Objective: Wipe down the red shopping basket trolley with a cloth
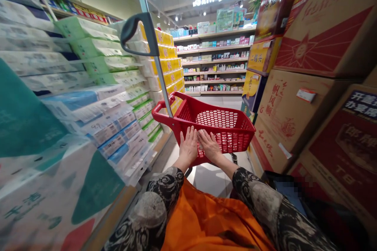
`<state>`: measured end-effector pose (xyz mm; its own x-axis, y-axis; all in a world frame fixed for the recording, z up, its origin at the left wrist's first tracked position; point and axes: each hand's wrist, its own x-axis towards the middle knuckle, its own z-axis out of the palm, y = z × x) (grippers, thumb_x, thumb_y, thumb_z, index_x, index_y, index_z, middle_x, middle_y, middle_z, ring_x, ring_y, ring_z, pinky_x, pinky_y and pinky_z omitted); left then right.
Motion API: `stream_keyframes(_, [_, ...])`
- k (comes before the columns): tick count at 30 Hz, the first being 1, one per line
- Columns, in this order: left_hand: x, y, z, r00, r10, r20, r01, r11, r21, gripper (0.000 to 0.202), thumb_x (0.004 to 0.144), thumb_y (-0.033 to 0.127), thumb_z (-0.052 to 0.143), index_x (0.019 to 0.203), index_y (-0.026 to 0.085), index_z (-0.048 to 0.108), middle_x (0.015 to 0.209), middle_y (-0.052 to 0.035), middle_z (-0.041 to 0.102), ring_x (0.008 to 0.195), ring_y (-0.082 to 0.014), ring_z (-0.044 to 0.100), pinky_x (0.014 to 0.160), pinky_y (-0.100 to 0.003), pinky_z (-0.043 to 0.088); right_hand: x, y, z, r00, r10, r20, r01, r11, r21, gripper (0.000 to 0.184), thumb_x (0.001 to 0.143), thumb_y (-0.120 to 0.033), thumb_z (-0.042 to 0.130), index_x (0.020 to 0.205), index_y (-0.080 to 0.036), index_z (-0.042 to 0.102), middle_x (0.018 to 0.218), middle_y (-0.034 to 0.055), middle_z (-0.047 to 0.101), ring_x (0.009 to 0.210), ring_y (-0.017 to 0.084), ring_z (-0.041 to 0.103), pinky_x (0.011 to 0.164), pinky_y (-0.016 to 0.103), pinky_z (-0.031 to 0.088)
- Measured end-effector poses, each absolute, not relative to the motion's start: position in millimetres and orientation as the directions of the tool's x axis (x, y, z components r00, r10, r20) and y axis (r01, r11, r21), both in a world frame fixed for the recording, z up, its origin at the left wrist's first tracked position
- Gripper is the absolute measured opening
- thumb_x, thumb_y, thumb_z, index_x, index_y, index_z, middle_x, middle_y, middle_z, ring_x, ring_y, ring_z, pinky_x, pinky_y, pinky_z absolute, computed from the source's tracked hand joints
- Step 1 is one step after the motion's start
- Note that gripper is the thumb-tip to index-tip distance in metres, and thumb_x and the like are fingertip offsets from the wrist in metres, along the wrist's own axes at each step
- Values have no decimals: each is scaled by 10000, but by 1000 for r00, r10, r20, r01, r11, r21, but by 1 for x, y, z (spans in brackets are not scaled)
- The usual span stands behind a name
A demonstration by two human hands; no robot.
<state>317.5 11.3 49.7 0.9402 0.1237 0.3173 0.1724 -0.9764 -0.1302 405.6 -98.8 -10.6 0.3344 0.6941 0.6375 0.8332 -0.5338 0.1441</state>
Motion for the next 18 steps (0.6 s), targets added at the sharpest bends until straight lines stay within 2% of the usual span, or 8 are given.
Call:
stream_keyframes(5, [334, -8, 51, 936, 111, 335, 160, -980, -121, 625, 808, 113, 306, 1427, 86, 225, 1525, -114, 138, 1408, -245, 72, 1118, -537, 80, 429, -108, 20, 428, 565, 705, 746, -661, 77, 476, 886, -125, 365, 1361, -118, 398, 1442, 127, 357, 1361, 269, 256, 1073, 488, 248])
stream_keyframes(9, [339, -19, 51, 941, 100, 323, 150, -980, -134, 638, 797, 119, 317, 1425, 64, 217, 1524, -125, 140, 1408, -251, 64, 1118, -540, 88, 432, -125, -3, 466, 577, 671, 733, -676, 73, 450, 887, -158, 402, 1335, -114, 433, 1412, 139, 403, 1340, 288, 299, 1054, 514, 264])
stream_keyframes(13, [342, -28, 49, 955, 77, 285, 127, -979, -162, 613, 819, 132, 297, 1420, 44, 220, 1523, -136, 126, 1406, -260, 78, 1116, -542, 91, 425, -144, -36, 461, 614, 641, 745, -660, 96, 431, 884, -118, 382, 1306, -134, 472, 1380, 124, 454, 1314, 269, 352, 1054, 506, 264])
stream_keyframes(18, [356, -51, 48, 970, 39, 240, 76, -986, -146, 594, 836, 153, 297, 1416, 41, 235, 1520, -138, 144, 1406, -267, 75, 1113, -552, 91, 439, -169, -22, 481, 513, 711, 707, -706, 30, 454, 891, -119, 343, 1335, -140, 436, 1398, 135, 425, 1344, 240, 300, 1070, 508, 224])
